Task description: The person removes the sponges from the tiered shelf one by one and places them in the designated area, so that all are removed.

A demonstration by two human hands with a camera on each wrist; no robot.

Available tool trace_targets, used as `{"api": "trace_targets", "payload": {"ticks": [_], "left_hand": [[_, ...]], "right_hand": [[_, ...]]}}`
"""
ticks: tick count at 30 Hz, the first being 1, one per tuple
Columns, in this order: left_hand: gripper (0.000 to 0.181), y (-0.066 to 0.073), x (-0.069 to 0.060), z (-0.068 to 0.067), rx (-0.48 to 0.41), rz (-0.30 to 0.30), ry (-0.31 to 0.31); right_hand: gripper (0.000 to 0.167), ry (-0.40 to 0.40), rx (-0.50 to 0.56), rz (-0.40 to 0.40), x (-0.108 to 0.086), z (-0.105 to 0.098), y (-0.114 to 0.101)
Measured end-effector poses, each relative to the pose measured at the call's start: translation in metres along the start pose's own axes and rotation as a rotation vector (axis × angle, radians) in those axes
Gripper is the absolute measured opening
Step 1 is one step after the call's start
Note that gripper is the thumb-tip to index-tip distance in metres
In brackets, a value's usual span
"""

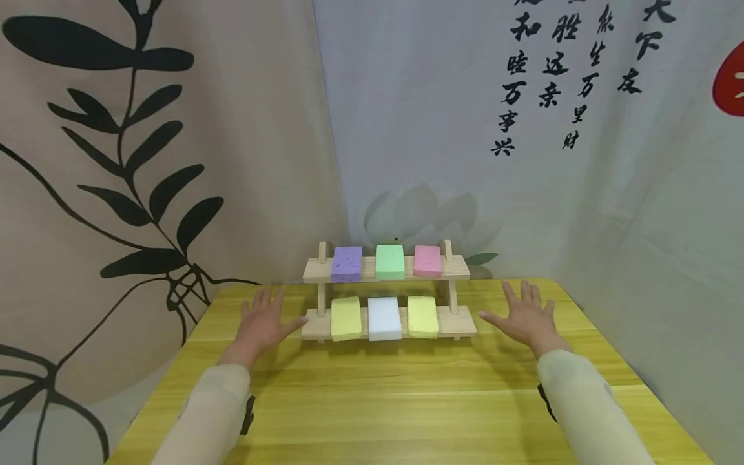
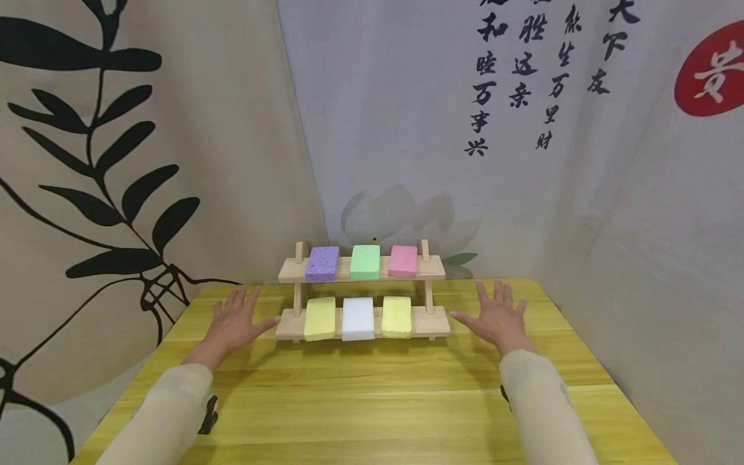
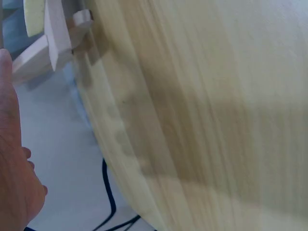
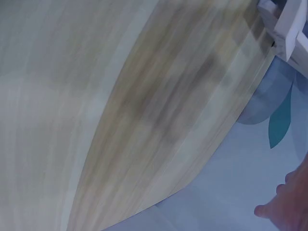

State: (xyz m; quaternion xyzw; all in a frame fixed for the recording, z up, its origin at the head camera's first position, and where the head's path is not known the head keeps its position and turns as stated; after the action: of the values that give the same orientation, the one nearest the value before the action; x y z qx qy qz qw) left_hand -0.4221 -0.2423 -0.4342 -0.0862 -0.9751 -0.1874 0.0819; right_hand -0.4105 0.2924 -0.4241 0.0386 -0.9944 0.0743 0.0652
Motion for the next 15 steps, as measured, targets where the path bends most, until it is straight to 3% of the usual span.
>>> {"api": "trace_targets", "payload": {"ticks": [9,15], "left_hand": [[0.103,0.017,0.010,-0.002,-0.054,0.011,-0.007],[0.101,0.024,0.014,0.005,-0.144,0.008,-0.024]], "right_hand": [[0.107,0.016,0.055,-0.004,0.010,-0.006,-0.018],[0.105,0.021,0.110,0.002,0.019,-0.014,-0.037]]}}
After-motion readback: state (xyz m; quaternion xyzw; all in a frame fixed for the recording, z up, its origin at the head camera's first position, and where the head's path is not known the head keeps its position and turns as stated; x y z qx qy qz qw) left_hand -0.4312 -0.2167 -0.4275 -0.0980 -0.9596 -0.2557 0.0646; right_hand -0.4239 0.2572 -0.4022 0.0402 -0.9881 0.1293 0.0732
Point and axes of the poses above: each hand's wrist, its own x-axis towards the middle knuckle, its own z-axis out of the palm, y = z × x, the point moved 9 cm from there along x, towards the middle knuckle, and after that the axes turned 6 degrees about -x, right-handed, at the moved point
